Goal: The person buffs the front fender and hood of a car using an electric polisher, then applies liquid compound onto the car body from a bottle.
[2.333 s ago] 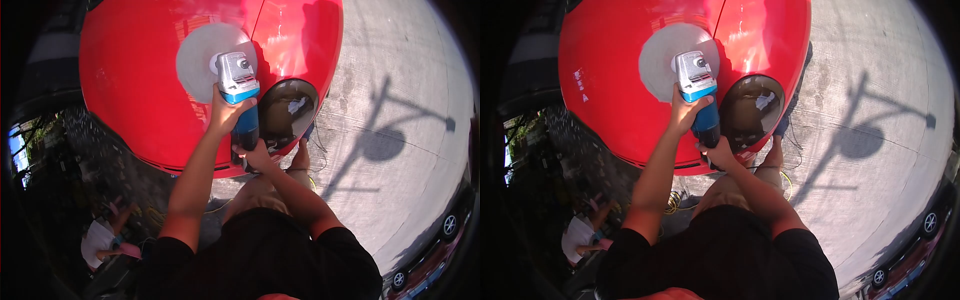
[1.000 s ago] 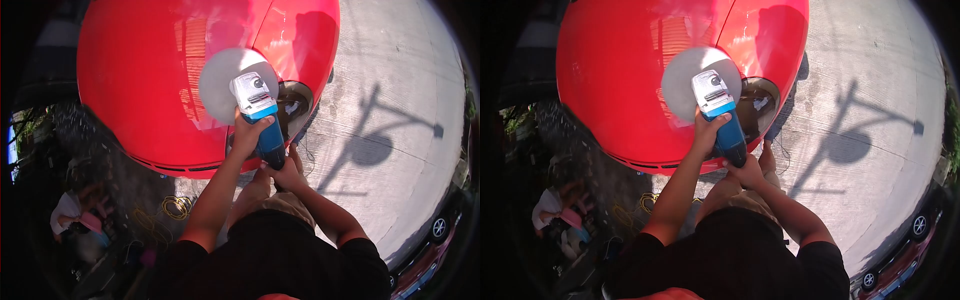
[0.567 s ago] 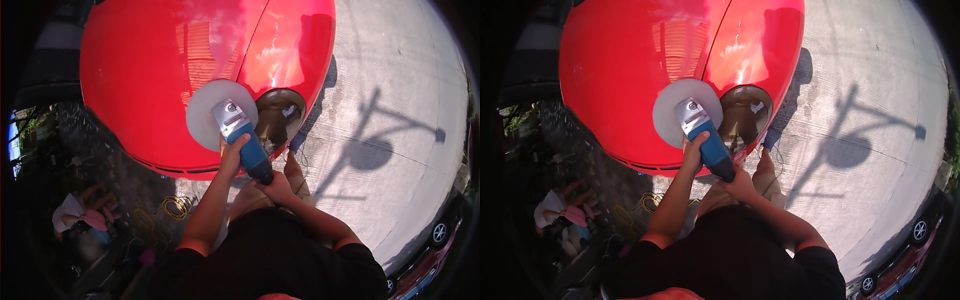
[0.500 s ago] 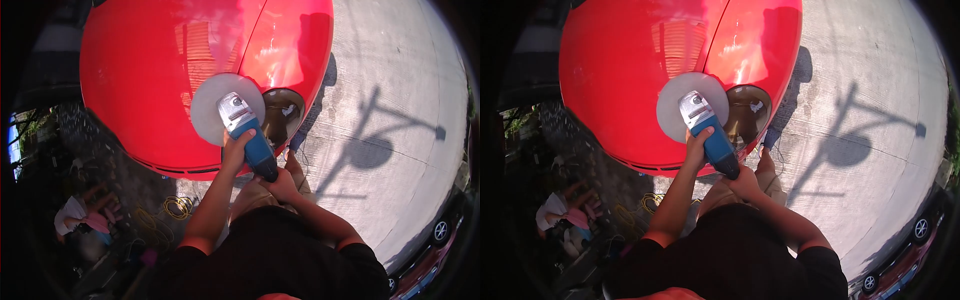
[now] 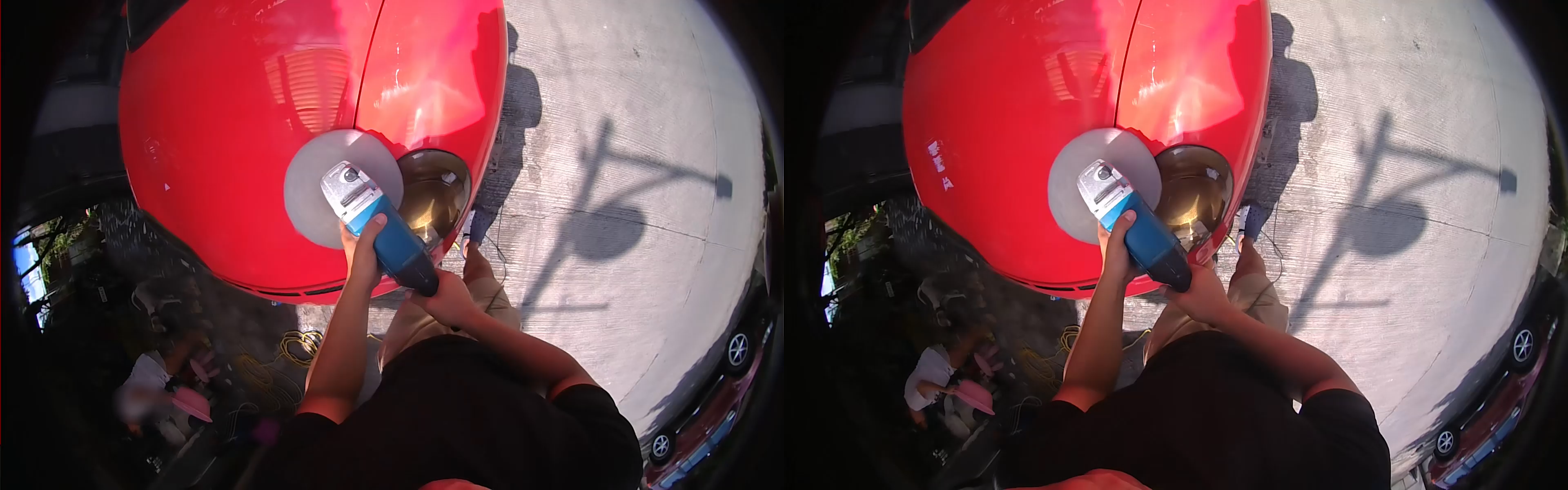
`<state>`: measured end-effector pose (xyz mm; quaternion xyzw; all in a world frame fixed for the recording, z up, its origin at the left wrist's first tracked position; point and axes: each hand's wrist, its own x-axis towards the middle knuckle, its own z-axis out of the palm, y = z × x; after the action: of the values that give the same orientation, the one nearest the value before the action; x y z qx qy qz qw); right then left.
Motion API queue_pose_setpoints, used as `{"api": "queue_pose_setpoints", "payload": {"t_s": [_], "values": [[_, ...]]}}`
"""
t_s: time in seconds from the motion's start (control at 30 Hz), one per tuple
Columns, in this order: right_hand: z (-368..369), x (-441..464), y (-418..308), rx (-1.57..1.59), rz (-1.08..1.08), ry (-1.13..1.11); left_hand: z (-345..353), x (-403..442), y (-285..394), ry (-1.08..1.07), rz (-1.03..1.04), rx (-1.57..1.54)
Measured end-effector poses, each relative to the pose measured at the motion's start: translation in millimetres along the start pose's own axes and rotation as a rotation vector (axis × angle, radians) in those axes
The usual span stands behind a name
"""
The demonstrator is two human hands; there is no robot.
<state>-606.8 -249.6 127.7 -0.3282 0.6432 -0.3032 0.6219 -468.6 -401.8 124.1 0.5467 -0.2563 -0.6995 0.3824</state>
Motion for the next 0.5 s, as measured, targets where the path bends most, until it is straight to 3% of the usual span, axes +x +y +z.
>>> {"api": "queue_pose_setpoints", "payload": {"t_s": [0.13,0.33,0.5], "values": [[-14.0,-16.1,1.4,-0.002,-0.010,0.071,12.4,-6.7,-3.9,-0.088,-0.008,0.032],[-65.5,-38.6,40.7,0.020,0.018,0.175,90.2,-10.7,-41.5,-0.181,0.114,0.196],[-109.5,-73.3,32.1,0.024,0.087,0.223,126.7,-35.8,-73.9,-0.199,0.000,0.224]]}}
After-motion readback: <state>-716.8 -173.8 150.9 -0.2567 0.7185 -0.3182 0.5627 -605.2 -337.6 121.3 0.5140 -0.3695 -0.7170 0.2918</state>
